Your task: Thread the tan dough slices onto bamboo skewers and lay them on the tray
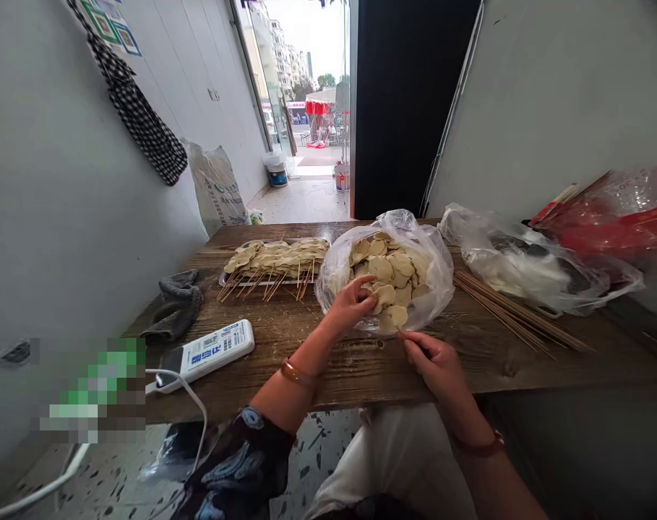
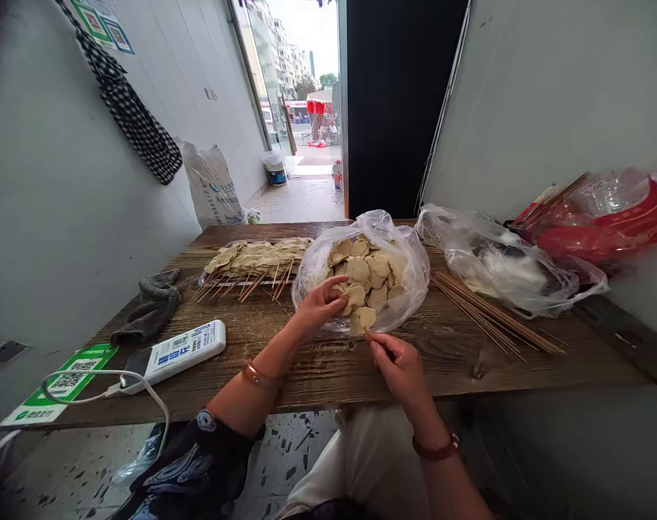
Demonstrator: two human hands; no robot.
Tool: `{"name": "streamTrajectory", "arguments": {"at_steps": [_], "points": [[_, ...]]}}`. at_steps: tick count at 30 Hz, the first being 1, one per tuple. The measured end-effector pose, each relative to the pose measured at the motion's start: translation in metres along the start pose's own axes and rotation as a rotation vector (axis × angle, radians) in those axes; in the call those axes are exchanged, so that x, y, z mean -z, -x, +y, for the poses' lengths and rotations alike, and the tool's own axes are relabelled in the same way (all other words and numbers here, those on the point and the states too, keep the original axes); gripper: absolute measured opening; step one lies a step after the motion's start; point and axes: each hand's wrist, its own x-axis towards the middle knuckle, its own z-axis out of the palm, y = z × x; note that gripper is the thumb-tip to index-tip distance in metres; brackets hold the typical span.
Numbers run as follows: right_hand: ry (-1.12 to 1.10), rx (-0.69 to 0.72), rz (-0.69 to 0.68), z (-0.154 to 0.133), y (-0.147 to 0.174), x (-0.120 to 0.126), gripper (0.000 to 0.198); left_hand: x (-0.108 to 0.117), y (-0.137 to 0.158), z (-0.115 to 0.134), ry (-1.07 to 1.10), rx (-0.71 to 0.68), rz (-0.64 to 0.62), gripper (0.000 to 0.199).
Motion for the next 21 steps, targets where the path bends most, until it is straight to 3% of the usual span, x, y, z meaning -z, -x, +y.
{"name": "streamTrajectory", "arguments": {"at_steps": [4, 12, 21], "points": [[-0.126, -0.096, 0.008, -0.0010, 0.0013, 0.0022, 0.034, 0.0001, 0.0030, 0.0059, 0.167, 0.059, -0.011, 0.052], [-0.154, -0.114, -0.044, 0.0017, 0.0008, 0.0029, 0.032, -0.0080, 0.0066, 0.0045, 0.260, 0.134, -0.093, 0.040], [-0.061, -0.074, -0.050, 0.0017, 0.0005, -0.0003, 0.033, -0.0032, 0.0010, -0.0017, 0.301, 0.067, 0.040, 0.042]]}}
